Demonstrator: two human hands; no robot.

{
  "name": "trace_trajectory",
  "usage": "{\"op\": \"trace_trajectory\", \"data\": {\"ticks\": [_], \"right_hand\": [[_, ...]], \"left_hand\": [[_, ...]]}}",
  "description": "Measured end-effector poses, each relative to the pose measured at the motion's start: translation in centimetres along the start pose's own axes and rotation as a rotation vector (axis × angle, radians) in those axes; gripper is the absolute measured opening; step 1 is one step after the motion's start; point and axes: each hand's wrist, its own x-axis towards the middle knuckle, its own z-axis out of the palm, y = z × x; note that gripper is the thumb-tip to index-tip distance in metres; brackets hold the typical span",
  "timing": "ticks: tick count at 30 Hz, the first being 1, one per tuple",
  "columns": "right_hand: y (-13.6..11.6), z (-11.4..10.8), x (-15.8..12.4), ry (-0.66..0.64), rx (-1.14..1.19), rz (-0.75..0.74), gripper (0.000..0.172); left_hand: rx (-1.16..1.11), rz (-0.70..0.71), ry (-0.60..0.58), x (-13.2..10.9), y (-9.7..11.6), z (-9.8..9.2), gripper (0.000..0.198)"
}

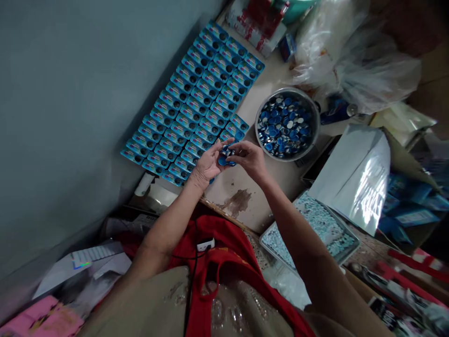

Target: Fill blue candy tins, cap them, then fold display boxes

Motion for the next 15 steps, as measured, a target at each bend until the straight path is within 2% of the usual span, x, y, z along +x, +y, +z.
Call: {"op": "trace_trajectory", "data": {"ticks": [4, 9, 15], "right_hand": [[1.1, 0.1, 0.8, -0.007, 0.189, 0.101, 0.037], [1.4, 0.1, 0.9, -0.036, 0.244, 0.170, 0.033], [0.9, 0.1, 0.3, 0.142, 0.231, 0.237, 0.029]], "left_hand": [[-0.017, -0.009, 0.015, 1.1, 0.3, -0.4, 0.045], [0.022, 0.012, 0.063, 2.1, 0.4, -0.4, 0.036], [-0.037, -0.011, 0.105, 2.3, 0.2, -0.5, 0.038]]}}
